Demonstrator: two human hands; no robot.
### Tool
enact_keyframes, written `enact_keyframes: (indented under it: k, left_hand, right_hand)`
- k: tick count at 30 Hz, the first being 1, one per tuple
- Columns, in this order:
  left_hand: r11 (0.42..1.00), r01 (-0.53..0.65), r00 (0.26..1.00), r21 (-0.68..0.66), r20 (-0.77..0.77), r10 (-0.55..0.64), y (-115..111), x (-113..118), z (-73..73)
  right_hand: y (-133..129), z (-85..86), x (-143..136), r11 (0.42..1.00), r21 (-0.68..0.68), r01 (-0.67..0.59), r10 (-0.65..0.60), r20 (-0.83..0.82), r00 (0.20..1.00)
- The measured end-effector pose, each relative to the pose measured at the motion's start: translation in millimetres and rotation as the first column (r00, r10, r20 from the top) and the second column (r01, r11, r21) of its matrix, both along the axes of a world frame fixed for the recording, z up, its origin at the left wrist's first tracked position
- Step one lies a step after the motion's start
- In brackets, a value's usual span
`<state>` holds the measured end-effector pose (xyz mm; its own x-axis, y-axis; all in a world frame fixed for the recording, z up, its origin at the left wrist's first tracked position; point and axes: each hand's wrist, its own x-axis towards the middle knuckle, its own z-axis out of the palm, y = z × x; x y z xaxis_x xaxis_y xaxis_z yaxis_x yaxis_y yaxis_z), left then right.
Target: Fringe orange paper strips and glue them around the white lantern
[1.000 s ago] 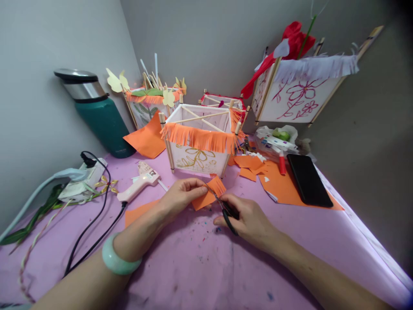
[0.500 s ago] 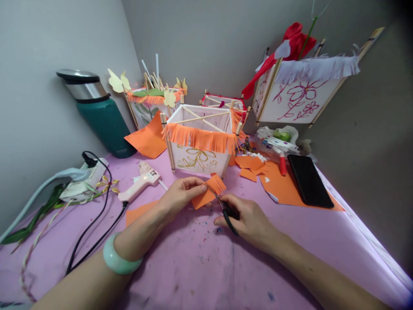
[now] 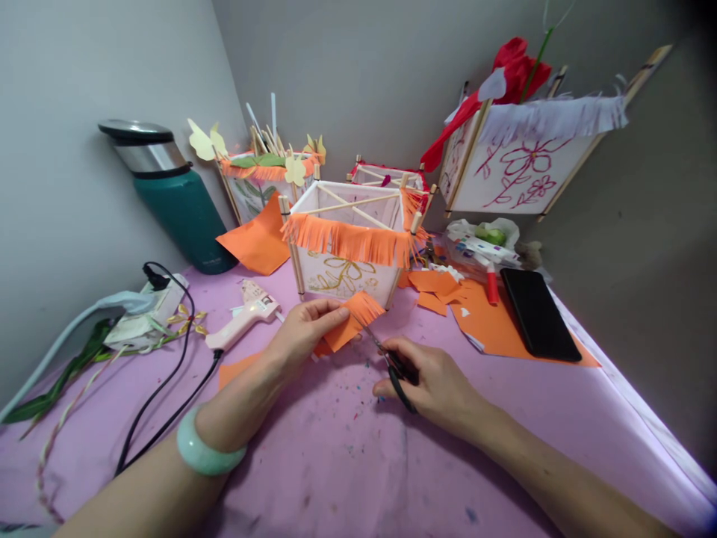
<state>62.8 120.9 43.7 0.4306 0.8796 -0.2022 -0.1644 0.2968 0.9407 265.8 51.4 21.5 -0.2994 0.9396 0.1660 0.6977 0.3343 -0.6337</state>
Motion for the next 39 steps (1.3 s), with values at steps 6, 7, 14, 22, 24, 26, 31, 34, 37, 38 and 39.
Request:
enact_keyframes:
  k: [6,7,14,22,24,26,31,34,37,38,39]
  left_hand:
    - [1.0,0.003,1.0,0.021,0.012,-0.003,0.6,-0.6,-0.1]
    - [1.0,0.0,1.0,0.022,0.013,0.0,0.8,-0.6,-0.2]
    - [1.0,-0.009,1.0,0.017,-0.015,0.009,0.5,0.5,-0.6]
    - [1.0,-0.01,1.0,0.014,0.004,0.009,-2.1,3.1,-1.7]
    - [1.0,-0.008,1.0,0.012,-0.007,0.008,-2.2,3.2,-1.5]
    - [1.0,-0.006,1.0,0.009,-0.012,0.006,-2.1,3.2,-1.1]
    - [1.0,0.003,1.0,0.0,0.0,-0.003,-1.3,3.3,-0.9]
    - [1.0,0.015,1.0,0.0,-0.005,-0.015,-1.0,3.4,-1.1]
    - [1.0,0.012,1.0,0.004,-0.013,-0.012,-1.5,3.5,-0.5]
    - [1.0,0.011,1.0,0.007,-0.016,-0.01,-1.8,3.5,-0.1]
    - [1.0,0.008,1.0,0.01,-0.019,-0.008,-2.1,3.5,0.3]
  right_hand:
    - [-0.5,0.3,-0.1,1.0,-0.002,-0.01,0.01,0.003,1.0]
    - [-0.6,0.4,-0.1,1.0,0.0,-0.012,0.012,0.001,1.0]
    - [-1.0,1.4,-0.4,1.0,-0.004,-0.003,0.003,0.003,1.0]
    - [-0.2,-1.8,0.1,1.0,0.007,0.0,0.0,-0.012,1.0]
    - [0.2,-2.7,0.3,1.0,0.007,0.002,-0.002,-0.019,1.0]
    - [0.8,-3.3,0.2,1.0,0.006,0.001,-0.001,-0.022,1.0]
    - [1.6,-4.7,0.0,1.0,0.004,-0.003,0.003,-0.015,1.0]
    - [1.8,-5.8,0.7,1.0,0.005,0.003,-0.002,-0.003,1.0]
    - [2.3,-7.1,1.7,1.0,0.009,0.006,-0.006,0.008,1.0]
    - [2.5,-7.5,2.0,1.0,0.012,0.006,-0.006,0.01,1.0]
    - [2.6,-7.8,2.2,1.0,0.016,0.006,-0.006,0.012,1.0]
